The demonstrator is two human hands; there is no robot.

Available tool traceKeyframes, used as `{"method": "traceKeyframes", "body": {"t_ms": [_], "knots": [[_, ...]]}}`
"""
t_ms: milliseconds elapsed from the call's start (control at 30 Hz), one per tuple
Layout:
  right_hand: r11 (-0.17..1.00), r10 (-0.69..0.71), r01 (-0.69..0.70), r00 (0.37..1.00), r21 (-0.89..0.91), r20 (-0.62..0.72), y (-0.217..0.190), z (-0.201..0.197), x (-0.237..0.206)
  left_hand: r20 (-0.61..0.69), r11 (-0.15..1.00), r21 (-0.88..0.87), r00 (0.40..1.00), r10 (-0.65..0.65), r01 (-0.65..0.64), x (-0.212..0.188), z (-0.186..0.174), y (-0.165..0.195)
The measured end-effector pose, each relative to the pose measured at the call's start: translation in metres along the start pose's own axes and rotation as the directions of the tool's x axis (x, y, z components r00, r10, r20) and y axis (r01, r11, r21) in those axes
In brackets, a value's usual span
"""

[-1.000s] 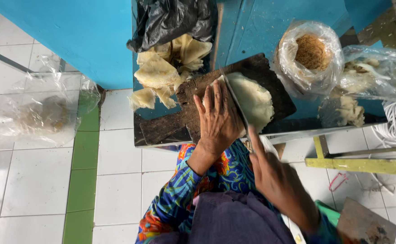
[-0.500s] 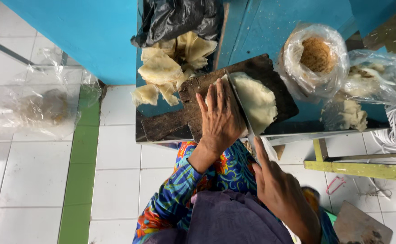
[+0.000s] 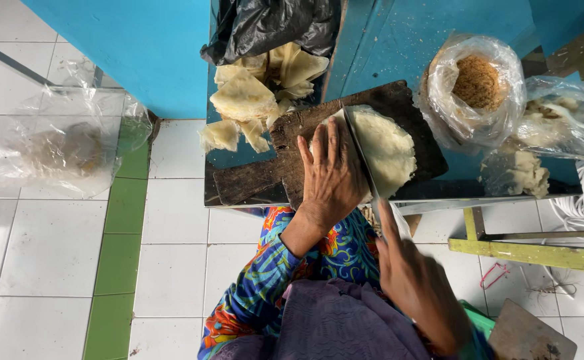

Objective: The person peels thin outer sheets off round dried cracker discs by hand, stacking the peeled sheets on the work table. They then cut a peeled cracker into pieces with a knife on a wooden board, move the cutting board aside, and fold and pack the cracker pieces into a plastic bag.

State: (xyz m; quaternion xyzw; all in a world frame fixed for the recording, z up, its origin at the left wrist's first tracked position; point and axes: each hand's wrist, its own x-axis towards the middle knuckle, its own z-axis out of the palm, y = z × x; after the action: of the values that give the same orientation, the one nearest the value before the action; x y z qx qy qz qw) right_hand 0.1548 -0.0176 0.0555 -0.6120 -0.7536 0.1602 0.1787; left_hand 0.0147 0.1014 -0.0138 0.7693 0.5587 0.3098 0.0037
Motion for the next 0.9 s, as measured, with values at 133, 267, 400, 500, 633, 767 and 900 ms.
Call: {"method": "traceKeyframes", "body": {"t_ms": [133,267,400,500,633,767,900], "knots": [[0.998,0.060,-0.062,0.988,0.006,0.142,0.006,0.002,0.028,-0.044,1.000,0.004,0.999,-0.003,0.003,0.001,0.001,0.000],[0.999,0.012,-0.011,1.000,-0.043,0.028,-0.005,-0.011,-0.006,0.008,1.000,0.002,1.000,-0.013,0.013,0.001,0.001,0.000],[1.000,0.027,-0.027,0.998,-0.010,0.055,0.001,-0.001,0.005,-0.015,1.000,-0.003,1.000,0.018,-0.018,0.000,0.000,0.002],[0.994,0.050,-0.040,0.994,-0.104,0.102,0.012,0.003,0.012,-0.057,0.999,-0.049,0.998,0.018,-0.021,0.003,0.000,-0.001],[0.990,-0.077,0.078,0.997,0.119,-0.012,0.004,-0.014,-0.031,-0.011,0.991,0.117,0.998,0.065,-0.063,0.007,-0.002,-0.011],[0.997,0.036,-0.032,0.998,-0.069,0.050,0.002,-0.007,-0.016,0.154,0.985,-0.083,0.978,-0.138,0.152,0.011,-0.005,-0.013],[0.989,0.136,-0.119,0.968,-0.090,0.210,0.014,-0.002,0.008,0.233,0.962,-0.080,0.943,-0.236,0.261,0.029,-0.005,-0.025]]}}
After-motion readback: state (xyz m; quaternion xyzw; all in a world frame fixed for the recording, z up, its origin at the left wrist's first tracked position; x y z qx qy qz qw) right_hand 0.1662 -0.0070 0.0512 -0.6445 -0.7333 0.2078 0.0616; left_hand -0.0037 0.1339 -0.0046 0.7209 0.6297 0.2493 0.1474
